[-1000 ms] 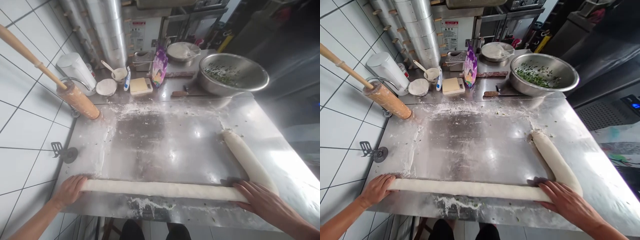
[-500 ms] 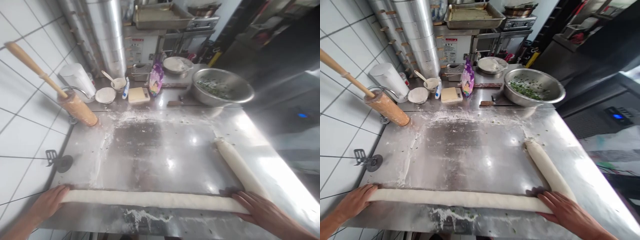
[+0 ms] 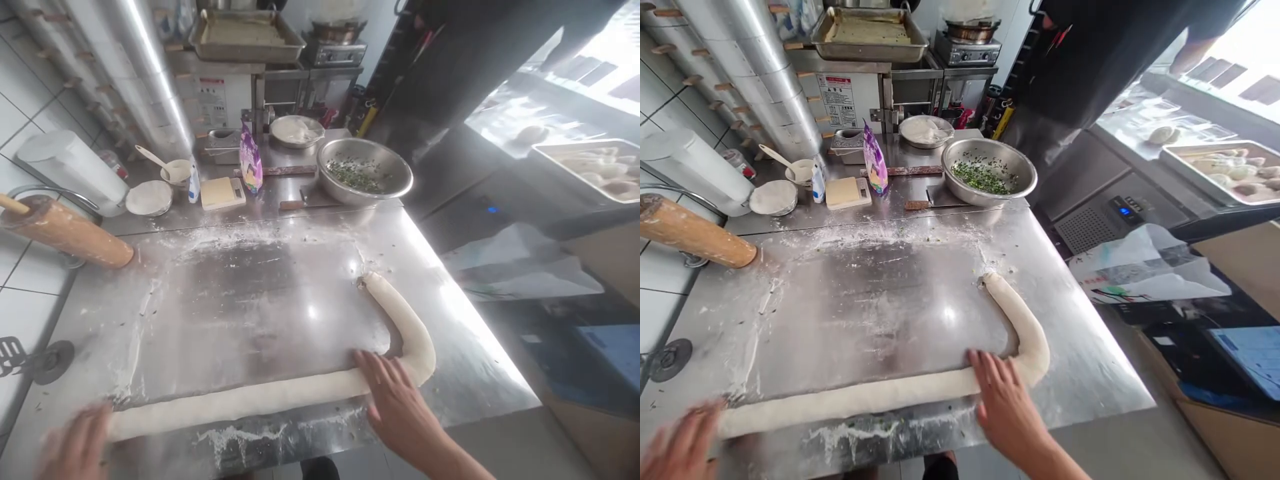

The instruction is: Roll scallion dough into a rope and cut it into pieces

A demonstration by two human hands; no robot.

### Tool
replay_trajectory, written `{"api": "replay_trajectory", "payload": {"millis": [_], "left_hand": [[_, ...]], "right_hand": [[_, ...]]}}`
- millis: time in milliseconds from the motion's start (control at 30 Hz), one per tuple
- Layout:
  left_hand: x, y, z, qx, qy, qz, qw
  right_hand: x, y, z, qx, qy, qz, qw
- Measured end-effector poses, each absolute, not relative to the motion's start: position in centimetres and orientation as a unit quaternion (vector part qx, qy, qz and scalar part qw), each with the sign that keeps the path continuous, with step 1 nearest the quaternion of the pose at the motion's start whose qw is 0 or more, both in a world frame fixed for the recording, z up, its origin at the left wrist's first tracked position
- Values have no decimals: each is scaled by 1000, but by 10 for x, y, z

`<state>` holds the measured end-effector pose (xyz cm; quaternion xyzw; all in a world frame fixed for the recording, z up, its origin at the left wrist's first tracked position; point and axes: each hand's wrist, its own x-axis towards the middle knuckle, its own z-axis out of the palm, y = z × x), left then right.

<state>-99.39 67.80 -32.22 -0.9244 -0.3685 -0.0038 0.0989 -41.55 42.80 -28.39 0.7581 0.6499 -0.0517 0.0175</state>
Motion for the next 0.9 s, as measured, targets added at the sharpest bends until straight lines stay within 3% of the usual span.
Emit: {"api": "replay_trajectory", "payload": {"millis": [167,300,500,900], "left_hand": [[-800,606,-323,-971,-236,-35,-17],[-725,593,-351,-976,-196,-87,-29],[-741,607,-352,-983,-180,-39,-19],[-809,640,-336,-978,-205,-1,48]], "right_hand": [[-496,477,-300,681,714,-139,-83],[-510,499,-327,637,762,-99,-63],[-477,487,-332,611,784,-109,-3],[-377,429,-344,618,785,-2,-34]]}}
